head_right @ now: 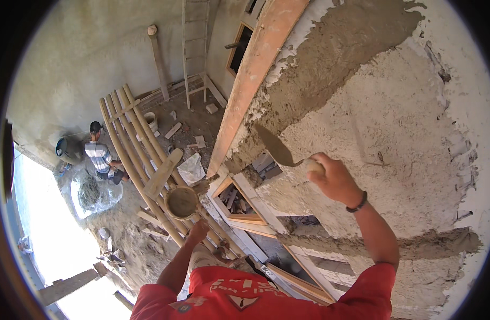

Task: The person applies mortar to a wall using a trowel while standing on a bamboo structure. They scoop mortar from a bucket and spread it over the brick surface, smoothing it into the gaps.

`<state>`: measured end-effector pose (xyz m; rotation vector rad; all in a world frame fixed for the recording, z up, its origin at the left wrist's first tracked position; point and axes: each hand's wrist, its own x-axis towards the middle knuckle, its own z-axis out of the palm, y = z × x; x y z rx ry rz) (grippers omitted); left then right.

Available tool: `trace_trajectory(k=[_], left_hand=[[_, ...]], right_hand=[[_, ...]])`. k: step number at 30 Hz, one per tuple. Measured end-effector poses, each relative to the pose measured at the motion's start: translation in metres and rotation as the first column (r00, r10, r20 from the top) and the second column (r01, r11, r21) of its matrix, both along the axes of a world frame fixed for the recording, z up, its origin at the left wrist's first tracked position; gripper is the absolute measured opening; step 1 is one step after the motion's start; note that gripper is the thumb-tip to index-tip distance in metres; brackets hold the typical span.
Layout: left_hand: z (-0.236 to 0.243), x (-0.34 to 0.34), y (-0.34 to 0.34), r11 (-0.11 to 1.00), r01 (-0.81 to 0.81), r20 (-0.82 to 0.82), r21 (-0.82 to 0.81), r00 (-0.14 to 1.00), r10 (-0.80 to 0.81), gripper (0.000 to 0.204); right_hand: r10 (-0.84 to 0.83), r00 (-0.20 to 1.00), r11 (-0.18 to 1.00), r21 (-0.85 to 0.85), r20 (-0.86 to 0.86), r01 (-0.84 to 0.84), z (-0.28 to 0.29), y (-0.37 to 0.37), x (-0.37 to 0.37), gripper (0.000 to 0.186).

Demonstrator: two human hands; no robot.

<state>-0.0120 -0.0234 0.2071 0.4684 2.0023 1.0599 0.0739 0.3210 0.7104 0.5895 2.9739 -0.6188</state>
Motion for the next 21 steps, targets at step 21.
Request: trace_trajectory(k=[21], left_hand=[[-0.055,0.078,0.069,0.983,0.021,0.053,0.184,0.998,-0.031,0.046]], right_hand=[[0.213,0.893,0.941,-0.328,0.397,-0.078,-0.311,-0.066,-0.011,0.045]])
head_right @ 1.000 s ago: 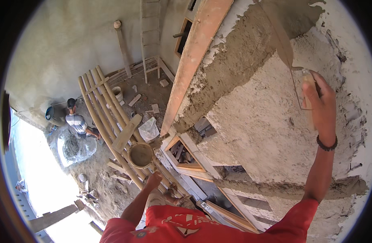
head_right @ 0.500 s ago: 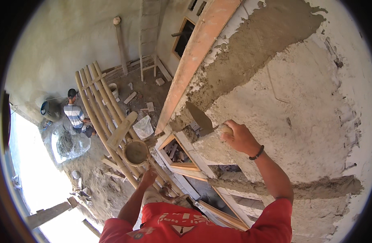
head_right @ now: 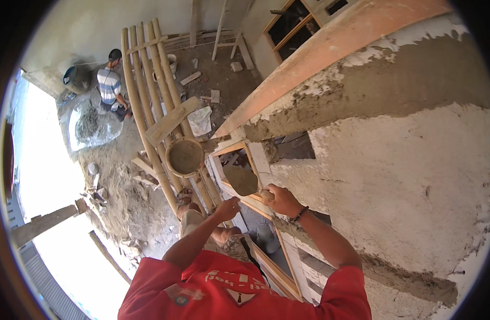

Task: The person applies mortar to a wall using a trowel while standing on a bamboo structure. They scoop mortar from a bucket and spread it over the brick surface, smoothing it into the gaps.

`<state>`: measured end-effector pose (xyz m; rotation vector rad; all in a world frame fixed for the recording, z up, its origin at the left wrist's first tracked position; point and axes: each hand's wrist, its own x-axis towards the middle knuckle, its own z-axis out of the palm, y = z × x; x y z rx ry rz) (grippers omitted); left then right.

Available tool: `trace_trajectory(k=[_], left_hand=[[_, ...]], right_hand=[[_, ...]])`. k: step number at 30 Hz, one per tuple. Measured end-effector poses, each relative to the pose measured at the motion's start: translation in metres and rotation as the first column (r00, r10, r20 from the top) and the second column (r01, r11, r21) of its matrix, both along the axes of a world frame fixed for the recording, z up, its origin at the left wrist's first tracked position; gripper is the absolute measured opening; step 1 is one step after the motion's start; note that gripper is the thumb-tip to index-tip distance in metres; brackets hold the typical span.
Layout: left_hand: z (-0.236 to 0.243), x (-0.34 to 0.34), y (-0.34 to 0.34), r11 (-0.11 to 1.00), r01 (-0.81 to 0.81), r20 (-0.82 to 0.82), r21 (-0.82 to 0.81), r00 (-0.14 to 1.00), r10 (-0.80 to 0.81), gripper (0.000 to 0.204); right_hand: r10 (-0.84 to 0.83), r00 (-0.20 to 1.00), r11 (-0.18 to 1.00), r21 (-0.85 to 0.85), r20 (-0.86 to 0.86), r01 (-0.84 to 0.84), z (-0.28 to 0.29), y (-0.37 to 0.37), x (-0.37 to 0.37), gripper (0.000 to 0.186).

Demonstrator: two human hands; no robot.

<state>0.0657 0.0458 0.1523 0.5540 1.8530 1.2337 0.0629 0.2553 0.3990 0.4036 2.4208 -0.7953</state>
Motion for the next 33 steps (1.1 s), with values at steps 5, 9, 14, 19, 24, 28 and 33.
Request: trace_trajectory(k=[5,9,14,19,24,28,33], left_hand=[[-0.019,0.008,-0.001,0.990,0.107,0.091,-0.087,0.991,-0.099,0.048],[-0.071,0.003,0.001,0.975,0.167,0.125,-0.148,0.981,-0.149,0.048],[-0.144,0.000,-0.002,0.967,0.180,0.143,-0.178,0.977,-0.156,0.052],[-0.167,-0.007,-0.001,0.948,0.243,0.181,-0.204,0.961,-0.208,0.052],[-0.188,0.000,-0.015,0.984,0.000,0.048,-0.180,0.999,0.009,0.043],[-0.169,-0.026,-0.015,0.962,0.175,0.178,-0.210,0.974,-0.138,0.042],[-0.188,-0.005,-0.010,0.983,0.113,0.137,-0.146,0.986,-0.093,0.048]], right_hand=[[0.080,0.993,0.996,0.041,-0.089,-0.077,-0.151,-0.028,-0.011,0.042],[0.162,0.987,0.986,0.044,-0.009,-0.161,-0.255,-0.045,-0.055,0.039],[0.279,0.955,0.934,0.202,0.102,-0.294,-0.390,-0.070,-0.140,0.037],[0.278,0.941,0.887,0.324,0.193,-0.329,-0.520,-0.064,-0.216,0.029],[0.359,0.922,0.851,0.356,0.144,-0.386,-0.550,-0.144,-0.276,0.022],[0.615,0.786,0.713,0.466,-0.059,-0.524,-0.582,-0.164,-0.270,0.019],[0.791,0.584,0.561,0.599,-0.182,-0.571,-0.597,-0.178,-0.209,0.016]])
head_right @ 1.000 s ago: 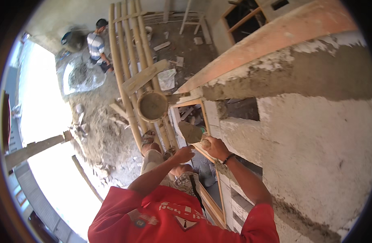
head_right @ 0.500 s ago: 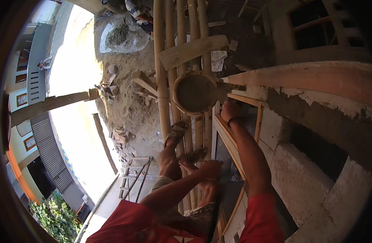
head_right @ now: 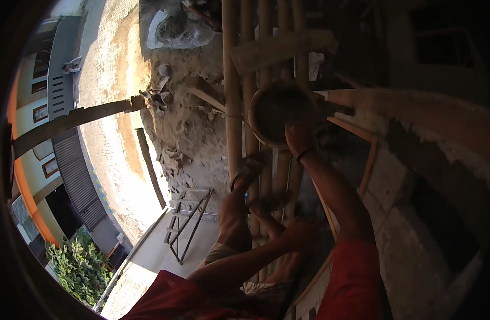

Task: The person applies mortar to a wall using a trowel while standing on a bamboo structure. They scoop mortar from a bucket and spread it over the brick surface, smoothing it into the gaps.

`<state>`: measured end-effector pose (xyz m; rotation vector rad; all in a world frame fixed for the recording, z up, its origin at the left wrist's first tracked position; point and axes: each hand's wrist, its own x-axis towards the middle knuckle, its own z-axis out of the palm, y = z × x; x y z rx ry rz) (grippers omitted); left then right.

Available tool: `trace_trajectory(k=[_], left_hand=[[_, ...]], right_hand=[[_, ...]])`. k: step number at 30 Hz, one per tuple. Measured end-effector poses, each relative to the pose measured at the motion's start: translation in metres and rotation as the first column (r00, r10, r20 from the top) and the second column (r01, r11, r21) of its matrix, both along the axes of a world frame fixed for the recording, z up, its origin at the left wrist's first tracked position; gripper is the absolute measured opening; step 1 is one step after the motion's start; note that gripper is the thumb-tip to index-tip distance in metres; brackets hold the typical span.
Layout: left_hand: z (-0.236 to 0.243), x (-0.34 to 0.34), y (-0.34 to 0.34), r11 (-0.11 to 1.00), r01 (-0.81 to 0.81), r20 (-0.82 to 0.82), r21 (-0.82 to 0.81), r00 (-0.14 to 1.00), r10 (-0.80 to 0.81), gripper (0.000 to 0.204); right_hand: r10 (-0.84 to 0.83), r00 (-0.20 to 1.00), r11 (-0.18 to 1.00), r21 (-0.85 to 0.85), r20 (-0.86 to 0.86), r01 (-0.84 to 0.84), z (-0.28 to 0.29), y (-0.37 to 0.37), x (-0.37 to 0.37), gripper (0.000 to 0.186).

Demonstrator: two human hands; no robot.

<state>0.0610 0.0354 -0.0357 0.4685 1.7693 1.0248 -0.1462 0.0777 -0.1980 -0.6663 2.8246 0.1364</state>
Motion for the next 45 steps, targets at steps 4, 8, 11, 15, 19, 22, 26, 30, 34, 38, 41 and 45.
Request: trace_trajectory(k=[4,8,11,15,19,22,26,30,34,38,41,45], left_hand=[[-0.002,0.001,-0.007,0.998,-0.046,0.037,-0.033,0.998,0.047,0.054],[0.006,-0.006,-0.012,0.998,-0.022,0.059,-0.050,0.998,0.025,0.056],[0.002,-0.003,-0.012,0.998,-0.039,0.031,-0.052,0.999,0.041,0.056],[0.001,0.006,-0.007,0.999,-0.038,-0.033,-0.014,0.999,0.037,0.055],[-0.013,0.016,-0.008,0.998,-0.055,-0.023,-0.013,0.998,0.054,0.055],[-0.003,0.008,-0.011,1.000,0.000,-0.019,0.004,1.000,0.000,0.056],[0.005,-0.005,-0.022,1.000,0.015,0.036,-0.020,0.999,-0.014,0.059],[0.001,0.001,-0.023,0.999,0.014,0.028,-0.048,1.000,-0.012,0.060],[0.006,-0.015,-0.009,0.988,0.148,0.073,-0.046,0.987,-0.145,0.054],[0.046,-0.057,-0.006,0.917,0.398,0.012,-0.005,0.917,-0.398,0.044],[0.024,-0.035,-0.009,0.851,0.524,-0.262,-0.029,0.818,-0.513,0.039],[0.030,-0.037,0.009,0.794,0.605,-0.183,-0.064,0.775,-0.605,0.038]], right_hand=[[-0.137,0.968,0.947,-0.259,0.210,0.191,0.022,0.044,0.021,0.013],[-0.201,0.975,0.897,-0.381,0.096,0.223,0.061,0.085,0.026,0.022],[-0.299,0.918,0.904,-0.231,0.262,0.361,0.068,0.077,0.013,0.025],[-0.397,0.843,0.888,-0.081,0.362,0.453,0.015,0.059,0.003,0.028],[-0.434,0.816,0.807,-0.238,0.382,0.541,-0.025,0.012,0.003,0.030],[-0.444,0.815,0.712,-0.405,0.374,0.574,-0.060,0.016,0.020,0.034],[-0.476,0.759,0.436,-0.630,0.445,0.643,-0.082,0.040,0.064,0.038],[-0.393,0.798,0.684,-0.435,0.457,0.586,-0.050,0.039,0.071,0.041],[-0.396,0.823,0.689,-0.462,0.407,0.559,-0.036,0.049,0.073,0.042],[-0.443,0.800,0.646,-0.475,0.404,0.597,-0.029,0.068,0.089,0.043],[-0.423,0.782,0.540,-0.566,0.458,0.623,0.038,0.062,0.078,0.038],[-0.486,0.763,0.514,-0.567,0.427,0.644,0.134,0.118,0.096,0.037]])
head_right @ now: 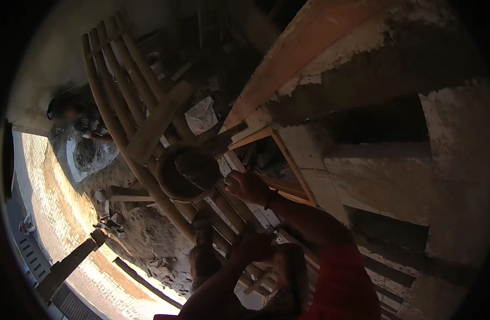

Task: The person applies mortar to a wall using a trowel while standing on a bamboo structure. They scoop mortar from a bucket and spread it over the brick surface, smoothing it into the gaps.

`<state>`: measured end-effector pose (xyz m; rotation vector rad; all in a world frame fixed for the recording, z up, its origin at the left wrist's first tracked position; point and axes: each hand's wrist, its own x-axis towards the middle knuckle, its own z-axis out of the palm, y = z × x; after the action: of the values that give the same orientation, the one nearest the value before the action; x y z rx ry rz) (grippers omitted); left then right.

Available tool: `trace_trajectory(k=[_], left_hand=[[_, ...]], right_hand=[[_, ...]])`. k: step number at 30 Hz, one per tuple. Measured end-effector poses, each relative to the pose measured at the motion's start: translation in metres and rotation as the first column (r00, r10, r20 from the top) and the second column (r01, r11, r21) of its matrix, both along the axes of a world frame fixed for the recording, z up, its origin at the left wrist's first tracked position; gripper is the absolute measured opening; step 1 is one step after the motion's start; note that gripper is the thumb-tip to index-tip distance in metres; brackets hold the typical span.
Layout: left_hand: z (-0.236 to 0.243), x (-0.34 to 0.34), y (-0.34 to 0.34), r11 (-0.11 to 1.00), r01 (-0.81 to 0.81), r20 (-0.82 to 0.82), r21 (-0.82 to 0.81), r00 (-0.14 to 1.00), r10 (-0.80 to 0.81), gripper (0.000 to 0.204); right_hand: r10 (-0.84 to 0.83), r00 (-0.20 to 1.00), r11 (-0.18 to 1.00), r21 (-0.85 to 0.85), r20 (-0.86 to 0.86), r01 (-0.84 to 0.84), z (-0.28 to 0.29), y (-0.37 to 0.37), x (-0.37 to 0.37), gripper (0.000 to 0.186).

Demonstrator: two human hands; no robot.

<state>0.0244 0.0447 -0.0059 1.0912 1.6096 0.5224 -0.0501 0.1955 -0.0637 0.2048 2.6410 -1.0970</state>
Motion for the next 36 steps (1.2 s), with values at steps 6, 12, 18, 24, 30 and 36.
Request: trace_trajectory(k=[6,12,18,24,30,36], left_hand=[[-0.023,0.007,0.012,1.000,0.017,0.022,-0.003,1.000,-0.017,0.049],[-0.048,0.000,0.025,0.998,0.030,0.055,-0.064,0.998,-0.027,0.056],[-0.028,-0.015,0.030,0.998,0.045,-0.009,-0.043,0.999,-0.045,0.057],[-0.021,-0.021,0.031,0.996,0.025,0.011,-0.085,1.000,-0.024,0.055],[-0.021,-0.023,0.037,0.992,0.113,-0.049,-0.054,0.992,-0.116,0.053],[-0.023,-0.031,0.009,0.939,0.186,-0.263,0.288,0.959,-0.109,0.045]], right_hand=[[-0.077,0.997,0.993,0.093,-0.027,0.079,0.195,0.043,0.018,0.045],[0.004,0.991,0.999,-0.033,0.132,0.000,0.329,0.061,0.025,0.048],[-0.403,0.847,0.800,-0.317,0.347,0.510,0.302,0.125,0.044,0.042],[-0.563,0.697,0.665,0.257,-0.443,0.701,0.398,0.150,0.088,0.050],[-0.399,0.914,0.915,0.030,-0.069,0.402,0.283,0.105,0.082,0.044],[0.082,0.995,0.958,0.280,-0.053,-0.064,0.037,0.052,0.054,0.031]])
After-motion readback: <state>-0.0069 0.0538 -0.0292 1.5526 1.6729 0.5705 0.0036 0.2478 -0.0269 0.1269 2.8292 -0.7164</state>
